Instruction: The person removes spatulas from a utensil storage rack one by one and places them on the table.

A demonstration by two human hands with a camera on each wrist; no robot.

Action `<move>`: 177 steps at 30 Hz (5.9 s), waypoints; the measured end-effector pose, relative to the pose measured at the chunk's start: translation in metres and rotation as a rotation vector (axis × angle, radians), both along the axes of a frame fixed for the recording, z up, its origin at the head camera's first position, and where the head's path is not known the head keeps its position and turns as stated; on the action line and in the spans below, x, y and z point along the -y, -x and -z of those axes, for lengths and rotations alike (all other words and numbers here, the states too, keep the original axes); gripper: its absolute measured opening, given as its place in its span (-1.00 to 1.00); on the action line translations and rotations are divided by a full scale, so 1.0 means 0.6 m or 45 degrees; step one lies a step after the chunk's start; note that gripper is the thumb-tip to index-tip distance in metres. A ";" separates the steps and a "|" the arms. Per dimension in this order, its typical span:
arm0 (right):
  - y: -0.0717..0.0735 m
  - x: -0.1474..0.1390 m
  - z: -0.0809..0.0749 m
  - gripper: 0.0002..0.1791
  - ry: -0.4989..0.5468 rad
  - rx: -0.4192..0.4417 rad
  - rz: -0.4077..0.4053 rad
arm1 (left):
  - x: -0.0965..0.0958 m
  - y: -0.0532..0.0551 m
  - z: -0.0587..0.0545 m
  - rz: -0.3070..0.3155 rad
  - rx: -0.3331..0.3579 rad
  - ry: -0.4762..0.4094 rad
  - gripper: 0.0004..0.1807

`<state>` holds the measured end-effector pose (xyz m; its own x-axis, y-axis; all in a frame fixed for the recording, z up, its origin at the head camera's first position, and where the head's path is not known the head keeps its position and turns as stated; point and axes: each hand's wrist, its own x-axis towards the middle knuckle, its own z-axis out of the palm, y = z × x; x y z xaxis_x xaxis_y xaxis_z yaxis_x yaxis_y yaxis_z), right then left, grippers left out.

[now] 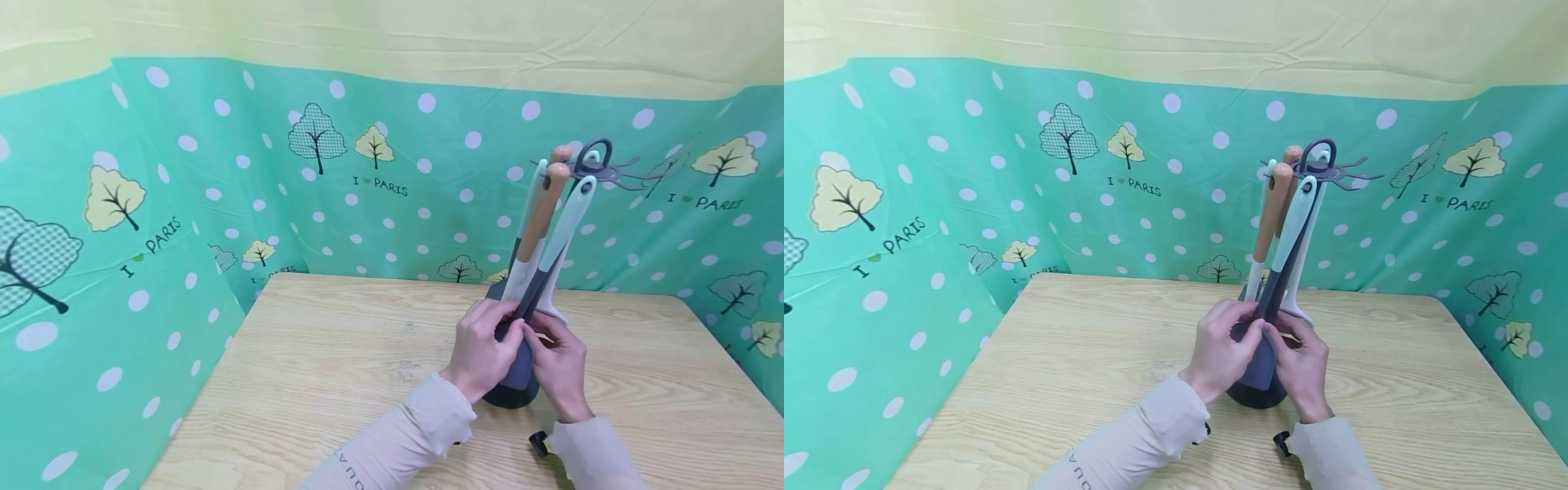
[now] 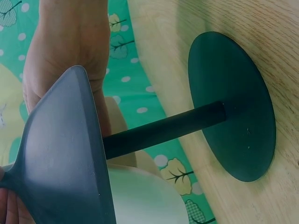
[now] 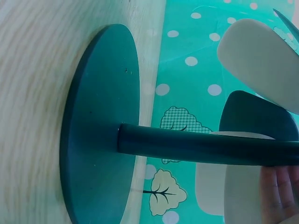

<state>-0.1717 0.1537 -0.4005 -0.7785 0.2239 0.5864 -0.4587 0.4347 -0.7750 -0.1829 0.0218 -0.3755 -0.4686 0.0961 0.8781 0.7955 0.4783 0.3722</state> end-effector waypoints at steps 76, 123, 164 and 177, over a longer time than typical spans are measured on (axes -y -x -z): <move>0.007 0.002 0.015 -0.72 0.034 0.026 -0.051 | 0.001 -0.018 -0.018 0.030 0.073 -0.044 -0.81; -0.001 0.018 -0.005 -0.75 0.082 0.042 0.009 | 0.083 -0.053 0.014 0.055 0.085 -0.107 -0.76; 0.029 -0.008 0.047 -0.70 0.061 0.198 0.053 | 0.236 -0.092 0.051 -0.138 0.189 -0.064 -0.73; 0.025 -0.006 0.045 -0.69 0.071 0.183 0.027 | 0.276 -0.109 0.058 -0.237 0.309 0.003 -0.74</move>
